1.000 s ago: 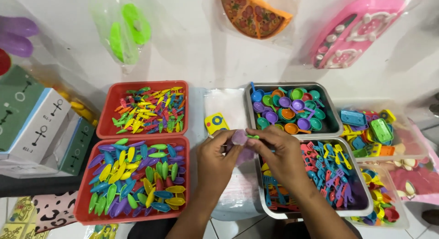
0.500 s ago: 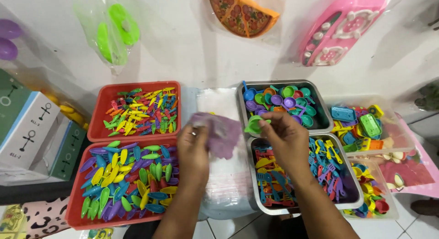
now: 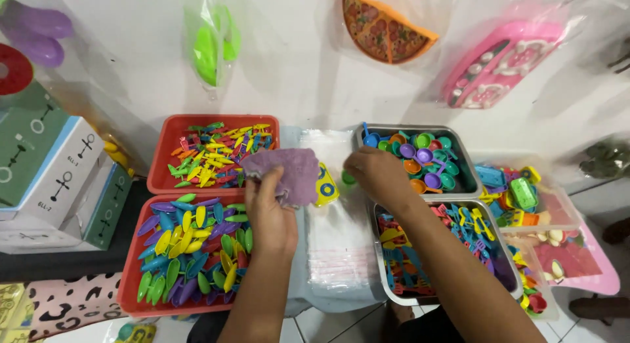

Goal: A person is cleaning small plastic toy parts with a cloth and sorting them into various colored bins on the floor.

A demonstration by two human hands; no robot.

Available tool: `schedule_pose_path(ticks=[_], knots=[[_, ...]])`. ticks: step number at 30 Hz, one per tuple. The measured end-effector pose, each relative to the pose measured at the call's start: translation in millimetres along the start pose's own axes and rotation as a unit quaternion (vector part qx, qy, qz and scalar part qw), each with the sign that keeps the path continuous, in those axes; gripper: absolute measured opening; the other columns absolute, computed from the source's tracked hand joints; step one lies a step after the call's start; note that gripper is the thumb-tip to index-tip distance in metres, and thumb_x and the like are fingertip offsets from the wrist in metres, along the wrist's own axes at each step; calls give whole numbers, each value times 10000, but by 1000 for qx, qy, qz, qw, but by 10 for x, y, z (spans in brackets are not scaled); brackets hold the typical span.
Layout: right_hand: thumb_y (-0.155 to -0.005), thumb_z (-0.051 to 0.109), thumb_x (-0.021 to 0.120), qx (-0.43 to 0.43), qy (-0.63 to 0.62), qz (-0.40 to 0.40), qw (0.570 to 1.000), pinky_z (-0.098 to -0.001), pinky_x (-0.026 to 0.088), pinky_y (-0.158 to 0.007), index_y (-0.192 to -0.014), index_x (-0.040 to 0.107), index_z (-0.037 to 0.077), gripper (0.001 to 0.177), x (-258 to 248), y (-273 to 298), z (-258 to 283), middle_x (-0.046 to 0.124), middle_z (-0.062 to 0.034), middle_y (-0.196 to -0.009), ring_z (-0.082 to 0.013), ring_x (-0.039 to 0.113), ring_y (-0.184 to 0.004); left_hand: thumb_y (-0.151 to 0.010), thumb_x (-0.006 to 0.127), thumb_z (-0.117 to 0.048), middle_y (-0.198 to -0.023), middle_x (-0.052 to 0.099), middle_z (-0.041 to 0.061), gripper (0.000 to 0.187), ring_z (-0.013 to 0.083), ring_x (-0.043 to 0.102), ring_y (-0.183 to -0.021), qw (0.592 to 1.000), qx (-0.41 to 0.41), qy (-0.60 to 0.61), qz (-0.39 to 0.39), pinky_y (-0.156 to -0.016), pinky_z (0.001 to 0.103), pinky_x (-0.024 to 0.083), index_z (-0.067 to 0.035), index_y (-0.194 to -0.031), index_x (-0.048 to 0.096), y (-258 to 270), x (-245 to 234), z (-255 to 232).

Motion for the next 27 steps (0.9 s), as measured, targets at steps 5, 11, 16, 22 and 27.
schedule_pose_path(ticks=[5,11,16,22,27], knots=[[-917,150,679,-41,11,51,998,-462,595,-859,-1080,778,166,191,222,-298,-44,757,-91,-1063,-343,730,-1010,-840,747,-115,-1163,572,69,479,233,572,-1120,1000,-7,-13,-8,-978,475,540,-133,-1297,605,-140,-159,-4],[-823,84,764,-104,-109,-13,989,-537,559,-910,-1134,746,97,313,-84,162,91,747,-165,-1094,-438,699,-1038,-877,703,-129,-1045,572,91,303,268,611,-1034,999,-44,16,8,-956,513,567,-72,-1163,622,-167,-203,-2],[-872,259,762,70,-47,-70,994,-483,575,-837,-1049,787,210,185,-133,445,-748,772,-78,-912,-343,730,-920,-865,692,-202,-1080,594,50,319,219,600,-1037,998,-51,43,-10,-921,453,556,-123,-1170,639,-296,-344,172],[-862,315,727,173,17,-70,982,-482,582,-865,-1027,788,279,180,-122,312,-1561,778,-15,-922,-317,731,-964,-865,675,-250,-1114,642,59,351,223,623,-1051,996,-82,19,0,-913,426,569,-132,-1194,643,-106,-144,244],[-820,80,715,81,12,-56,995,-428,565,-849,-1143,779,257,373,-143,207,-1362,697,-32,-1085,-302,691,-981,-923,548,-215,-1246,604,74,429,197,580,-1118,995,-92,-19,38,-979,388,507,-61,-1323,574,48,-11,267]])
Point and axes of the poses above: each hand's wrist, its own y-axis away from the middle knuckle, its own x-axis out of the palm, z = x × y, the point moved 3 cm from there along -y, towards the middle knuckle
